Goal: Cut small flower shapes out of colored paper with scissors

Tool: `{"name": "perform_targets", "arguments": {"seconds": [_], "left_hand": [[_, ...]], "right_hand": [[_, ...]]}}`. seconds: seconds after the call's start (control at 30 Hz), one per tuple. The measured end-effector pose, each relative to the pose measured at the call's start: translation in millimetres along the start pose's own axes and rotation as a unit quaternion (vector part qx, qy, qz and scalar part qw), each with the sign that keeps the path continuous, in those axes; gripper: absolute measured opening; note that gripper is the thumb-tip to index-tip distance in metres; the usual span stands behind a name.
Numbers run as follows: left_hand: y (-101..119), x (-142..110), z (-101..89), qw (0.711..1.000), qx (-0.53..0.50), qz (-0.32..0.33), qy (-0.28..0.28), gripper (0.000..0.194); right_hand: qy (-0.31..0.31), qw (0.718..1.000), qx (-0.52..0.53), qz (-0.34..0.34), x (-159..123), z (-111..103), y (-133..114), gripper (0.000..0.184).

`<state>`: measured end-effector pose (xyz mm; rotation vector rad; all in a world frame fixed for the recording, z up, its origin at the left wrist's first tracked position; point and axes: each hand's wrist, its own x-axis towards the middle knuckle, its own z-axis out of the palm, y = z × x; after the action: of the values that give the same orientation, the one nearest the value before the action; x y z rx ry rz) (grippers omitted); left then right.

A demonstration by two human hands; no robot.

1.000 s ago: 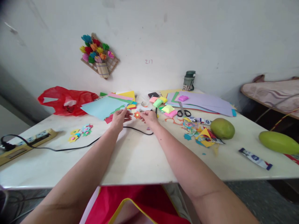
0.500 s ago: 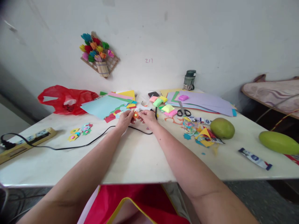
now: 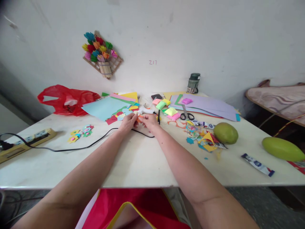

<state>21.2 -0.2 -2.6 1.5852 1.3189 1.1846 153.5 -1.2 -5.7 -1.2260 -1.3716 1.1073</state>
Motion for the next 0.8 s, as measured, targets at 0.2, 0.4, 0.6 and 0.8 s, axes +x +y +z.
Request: {"name": "perform_targets", "arguments": {"seconds": [0.2, 0.4, 0.6, 0.8], "left_hand": [[-5.1, 3.1, 2.5, 0.999, 0.021, 0.028, 0.004, 0.032], [-4.9, 2.8, 2.9, 0.999, 0.013, 0.038, 0.012, 0.032], [-6.2, 4.5, 3.3, 0.999, -0.001, 0.045, 0.024, 0.033], [-0.4, -0.1, 4.7, 0.999, -0.015, 0.027, 0.019, 0.032]], "right_hand": [[-0.002, 1.000, 0.009, 0.028, -1.5, -0.1, -2.2, 0.020], [-0.023, 0.998, 0.036, 0.051, 2.7, -2.1, 3.1, 0.020], [-0.050, 0.992, 0.103, 0.057, 0.1, -5.5, 0.5, 0.029], [-0.042, 0.995, 0.041, 0.078, 3.2, -5.4, 4.8, 0.038]]}}
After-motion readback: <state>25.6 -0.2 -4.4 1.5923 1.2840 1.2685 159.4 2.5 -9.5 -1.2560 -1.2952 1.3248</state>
